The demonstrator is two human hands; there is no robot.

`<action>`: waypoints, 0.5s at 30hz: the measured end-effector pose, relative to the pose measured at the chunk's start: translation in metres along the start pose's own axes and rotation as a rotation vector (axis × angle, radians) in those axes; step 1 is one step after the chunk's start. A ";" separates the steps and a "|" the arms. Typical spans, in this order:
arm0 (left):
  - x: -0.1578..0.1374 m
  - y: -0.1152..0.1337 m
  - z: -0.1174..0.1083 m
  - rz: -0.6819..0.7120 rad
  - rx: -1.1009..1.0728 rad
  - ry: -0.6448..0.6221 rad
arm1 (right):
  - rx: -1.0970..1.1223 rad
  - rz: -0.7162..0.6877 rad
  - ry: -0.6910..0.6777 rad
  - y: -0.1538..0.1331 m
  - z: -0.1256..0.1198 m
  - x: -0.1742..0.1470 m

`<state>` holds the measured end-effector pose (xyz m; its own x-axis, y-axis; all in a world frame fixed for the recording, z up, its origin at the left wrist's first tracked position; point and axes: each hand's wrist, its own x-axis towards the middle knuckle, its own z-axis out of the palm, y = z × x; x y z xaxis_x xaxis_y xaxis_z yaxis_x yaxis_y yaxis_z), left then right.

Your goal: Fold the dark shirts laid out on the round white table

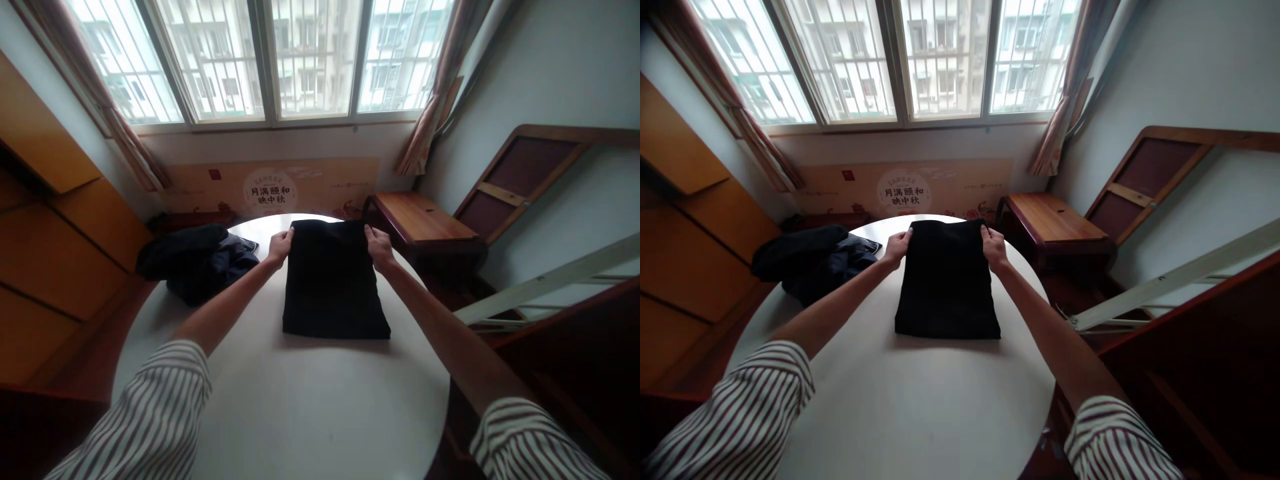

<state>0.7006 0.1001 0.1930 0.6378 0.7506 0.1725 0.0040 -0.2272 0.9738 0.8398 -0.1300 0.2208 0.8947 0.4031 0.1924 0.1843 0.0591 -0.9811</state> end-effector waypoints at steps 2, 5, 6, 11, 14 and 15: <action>0.019 -0.015 0.010 -0.023 0.045 0.025 | -0.114 0.059 0.026 0.017 0.008 0.020; 0.034 -0.031 0.018 -0.020 0.062 0.014 | -0.206 0.094 0.031 0.036 0.013 0.036; 0.037 -0.033 0.019 -0.010 0.066 0.012 | -0.232 0.086 0.029 0.040 0.013 0.039; 0.052 -0.033 0.020 0.044 0.089 0.010 | -0.387 -0.051 -0.022 0.039 0.013 0.047; 0.058 -0.033 0.024 0.050 0.146 0.029 | -0.502 -0.150 -0.091 0.033 0.012 0.047; 0.059 -0.034 0.026 0.049 0.174 0.042 | -0.543 -0.186 -0.119 0.031 0.012 0.046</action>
<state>0.7578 0.1361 0.1667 0.6078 0.7603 0.2291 0.1093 -0.3658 0.9242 0.8823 -0.0990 0.1994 0.7811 0.5326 0.3258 0.5441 -0.3249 -0.7735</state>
